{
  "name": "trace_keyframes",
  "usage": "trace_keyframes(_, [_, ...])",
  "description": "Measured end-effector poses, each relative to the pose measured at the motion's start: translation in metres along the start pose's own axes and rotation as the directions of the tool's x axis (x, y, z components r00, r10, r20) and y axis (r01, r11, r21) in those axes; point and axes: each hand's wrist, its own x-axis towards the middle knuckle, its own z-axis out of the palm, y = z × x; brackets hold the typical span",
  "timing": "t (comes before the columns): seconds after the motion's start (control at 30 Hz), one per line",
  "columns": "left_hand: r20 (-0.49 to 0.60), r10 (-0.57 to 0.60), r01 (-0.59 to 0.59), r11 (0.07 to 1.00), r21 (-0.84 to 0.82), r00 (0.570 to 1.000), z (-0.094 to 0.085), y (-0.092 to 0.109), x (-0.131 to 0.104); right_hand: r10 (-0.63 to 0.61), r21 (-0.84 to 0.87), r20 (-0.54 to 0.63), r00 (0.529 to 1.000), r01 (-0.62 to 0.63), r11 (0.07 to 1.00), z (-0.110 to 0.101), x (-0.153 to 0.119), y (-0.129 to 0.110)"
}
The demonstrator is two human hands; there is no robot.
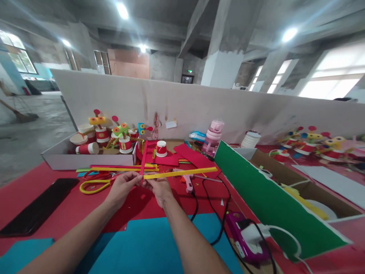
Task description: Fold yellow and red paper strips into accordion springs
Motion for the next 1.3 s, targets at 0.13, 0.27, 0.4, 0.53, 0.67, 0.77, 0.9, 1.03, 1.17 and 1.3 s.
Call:
trace_keyframes(0.13, [-0.028,-0.035,0.035,0.999,-0.006,0.999,0.001,-0.002,0.0,0.015,0.024,-0.012,1.0,-0.015,1.0,0.0,0.002,0.005])
trace_keyframes(0.27, [-0.054,-0.063,0.062,0.998,-0.028,0.997,0.002,-0.003,-0.001,0.026,0.007,-0.052,0.998,-0.025,1.0,0.001,0.001,0.008])
trace_keyframes(0.4, [-0.082,-0.099,0.096,0.995,-0.04,0.992,0.004,-0.003,-0.002,0.022,-0.038,-0.068,0.997,-0.024,0.999,0.001,0.0,0.01])
trace_keyframes(0.53, [-0.067,-0.113,0.105,0.988,-0.11,0.991,0.004,-0.006,-0.003,0.005,-0.097,-0.07,0.998,-0.012,0.995,0.0,0.002,0.013])
trace_keyframes(0.67, [-0.068,-0.107,0.099,0.988,-0.116,0.992,0.004,-0.006,-0.005,-0.051,-0.188,-0.104,0.993,0.031,0.982,-0.002,0.005,0.015])
trace_keyframes(0.77, [-0.026,-0.082,0.079,0.991,-0.111,0.996,0.005,-0.003,-0.007,-0.117,-0.256,-0.122,0.986,0.083,0.963,-0.003,0.007,0.014])
trace_keyframes(0.9, [0.041,-0.086,0.09,0.99,-0.111,0.995,0.008,-0.001,-0.009,-0.201,-0.279,-0.175,0.964,0.147,0.949,-0.002,0.007,0.011])
trace_keyframes(1.03, [-0.019,-0.082,0.08,0.994,-0.079,0.996,0.009,-0.002,-0.009,-0.211,-0.272,-0.152,0.966,0.165,0.948,0.001,0.005,0.011])
trace_keyframes(1.17, [-0.051,-0.072,0.068,0.994,-0.081,0.996,0.005,-0.001,-0.008,-0.146,-0.238,-0.107,0.983,0.117,0.964,-0.001,0.005,0.012])
trace_keyframes(1.3, [-0.028,-0.082,0.081,0.996,-0.028,0.996,0.003,0.001,-0.006,-0.102,-0.242,-0.041,0.994,0.089,0.966,-0.005,0.007,0.009])
